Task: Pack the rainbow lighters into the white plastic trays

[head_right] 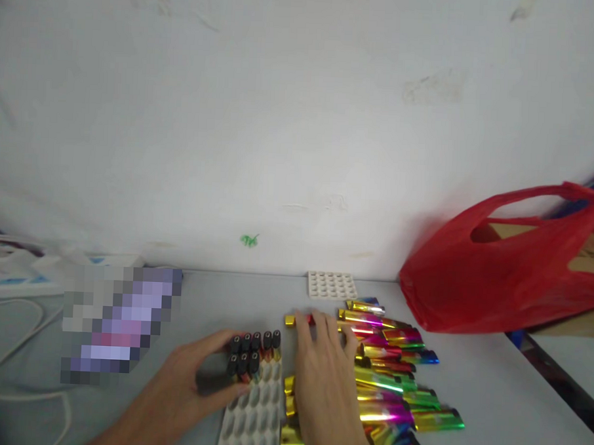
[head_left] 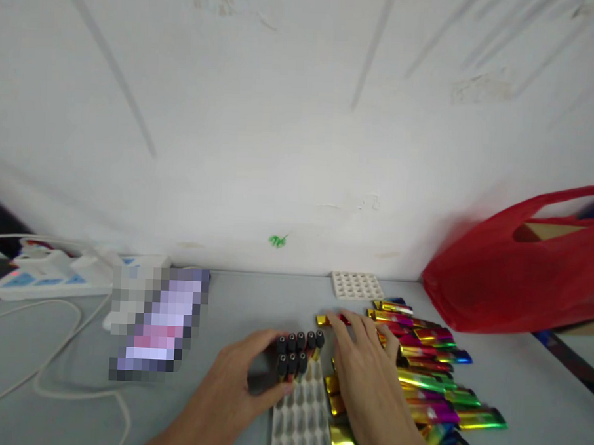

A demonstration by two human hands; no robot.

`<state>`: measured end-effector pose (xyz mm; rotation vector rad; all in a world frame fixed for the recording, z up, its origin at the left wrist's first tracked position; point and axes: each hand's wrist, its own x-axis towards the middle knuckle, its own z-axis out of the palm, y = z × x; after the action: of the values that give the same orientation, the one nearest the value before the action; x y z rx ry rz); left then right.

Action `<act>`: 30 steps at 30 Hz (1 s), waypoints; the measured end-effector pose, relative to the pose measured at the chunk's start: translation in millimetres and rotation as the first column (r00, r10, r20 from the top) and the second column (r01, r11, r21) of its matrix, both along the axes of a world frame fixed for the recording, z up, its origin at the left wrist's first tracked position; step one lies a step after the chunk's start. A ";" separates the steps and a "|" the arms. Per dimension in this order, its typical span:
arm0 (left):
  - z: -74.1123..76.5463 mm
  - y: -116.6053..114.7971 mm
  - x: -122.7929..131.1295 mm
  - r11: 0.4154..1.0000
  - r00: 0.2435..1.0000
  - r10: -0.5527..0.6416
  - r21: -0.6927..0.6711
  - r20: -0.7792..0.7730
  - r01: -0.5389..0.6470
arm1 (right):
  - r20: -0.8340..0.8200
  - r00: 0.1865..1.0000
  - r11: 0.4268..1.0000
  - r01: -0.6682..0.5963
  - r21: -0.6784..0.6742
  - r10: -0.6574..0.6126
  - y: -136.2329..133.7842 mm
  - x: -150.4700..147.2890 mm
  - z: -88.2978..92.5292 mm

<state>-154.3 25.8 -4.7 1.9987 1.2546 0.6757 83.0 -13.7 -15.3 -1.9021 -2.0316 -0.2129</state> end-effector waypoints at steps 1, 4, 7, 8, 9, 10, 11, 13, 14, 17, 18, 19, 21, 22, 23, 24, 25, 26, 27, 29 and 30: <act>-0.5 0.3 0.0 1.000 1.000 0.003 0.004 0.001 -0.003 | -0.005 1.000 1.000 0.004 0.009 -0.004 1.1 -0.4 -1.3; -1.6 1.1 -0.4 1.000 1.000 0.006 0.002 -0.004 -0.006 | -0.028 0.999 0.999 0.026 0.041 -0.025 4.2 -1.6 -2.8; -0.5 1.1 -0.1 1.000 1.000 0.010 -0.007 -0.008 -0.010 | -0.073 0.997 0.999 0.029 0.029 -0.027 5.5 -0.7 -2.6; 0.3 1.0 0.2 1.000 1.000 0.010 -0.014 -0.009 -0.011 | -0.094 0.995 1.000 0.026 0.017 -0.024 5.4 0.2 -2.6; 1.1 0.8 0.5 1.000 1.000 0.008 -0.023 -0.010 -0.009 | -0.118 0.993 0.999 0.030 0.011 -0.029 5.0 1.2 -2.6; 1.8 0.6 0.9 1.000 1.000 0.007 -0.030 -0.008 -0.007 | -0.144 0.989 0.999 0.037 0.006 -0.035 4.5 2.2 -2.6; 2.4 0.5 1.2 0.999 1.000 0.006 -0.037 -0.005 -0.007 | -0.169 0.985 0.999 0.040 -0.001 -0.040 4.1 3.2 -2.7; 2.3 0.7 1.4 0.999 1.000 0.008 -0.038 0.009 -0.008 | -0.199 0.979 0.999 0.042 -0.023 -0.046 3.4 4.8 -2.5; 1.7 0.9 1.3 0.999 1.000 0.009 -0.034 0.015 -0.009 | -0.206 0.977 0.998 0.044 -0.038 -0.051 3.3 5.2 -1.9; -1.3 1.4 0.1 1.000 1.000 0.013 -0.015 0.020 -0.013 | -0.228 0.971 0.997 0.056 -0.057 -0.067 2.5 4.2 3.3; -2.5 1.4 -0.5 1.000 1.000 0.020 -0.006 0.016 -0.020 | -0.257 0.964 0.998 0.053 -0.043 -0.063 1.7 3.1 6.3; -3.6 1.3 -1.0 1.000 1.000 0.027 0.000 0.011 -0.027 | -0.298 0.953 0.999 0.041 -0.019 -0.044 0.7 1.8 9.9; -5.7 1.0 -1.8 0.999 0.999 0.031 0.010 0.008 -0.031 | -0.403 0.915 0.999 0.013 0.052 0.009 -1.9 -0.9 17.8; -6.6 0.8 -2.0 1.000 1.000 0.025 0.014 0.009 -0.025 | -0.460 0.887 0.996 0.008 0.084 0.032 -3.2 -2.0 21.9; -7.3 0.6 -2.0 1.000 1.000 0.019 0.020 0.013 -0.019 | -0.515 0.856 0.994 0.009 0.111 0.050 -4.5 -2.8 25.7; -7.8 0.3 -2.0 0.999 1.000 0.019 0.030 0.022 -0.019 | -0.566 0.822 0.991 0.013 0.131 0.063 -5.5 -3.2 29.3; -7.9 0.1 -1.8 0.999 0.999 0.024 0.043 0.031 -0.025 | -0.616 0.784 0.989 0.018 0.144 0.075 -6.4 -3.3 32.5; -7.4 -0.2 -1.6 0.998 0.999 0.031 0.054 0.038 -0.033 | -0.664 0.743 0.988 0.022 0.155 0.087 -7.0 -3.4 35.3; -6.3 -0.5 -1.3 0.998 0.999 0.037 0.058 0.040 -0.039 | -0.710 0.698 0.987 0.024 0.162 0.100 -7.5 -3.5 37.6; -2.4 -1.0 -0.6 0.998 0.999 0.035 0.049 0.032 -0.037 | -0.809 0.577 0.987 0.034 0.158 0.110 -8.1 -5.0 41.1; -0.1 -1.2 -0.2 0.999 0.999 0.029 0.037 0.025 -0.030 | -0.865 0.491 0.990 0.037 0.138 0.102 -8.3 -6.4 42.3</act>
<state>-154.5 24.6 -4.7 2.0001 1.2672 0.7411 76.6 -22.0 27.0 -1.3907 -1.2656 0.5365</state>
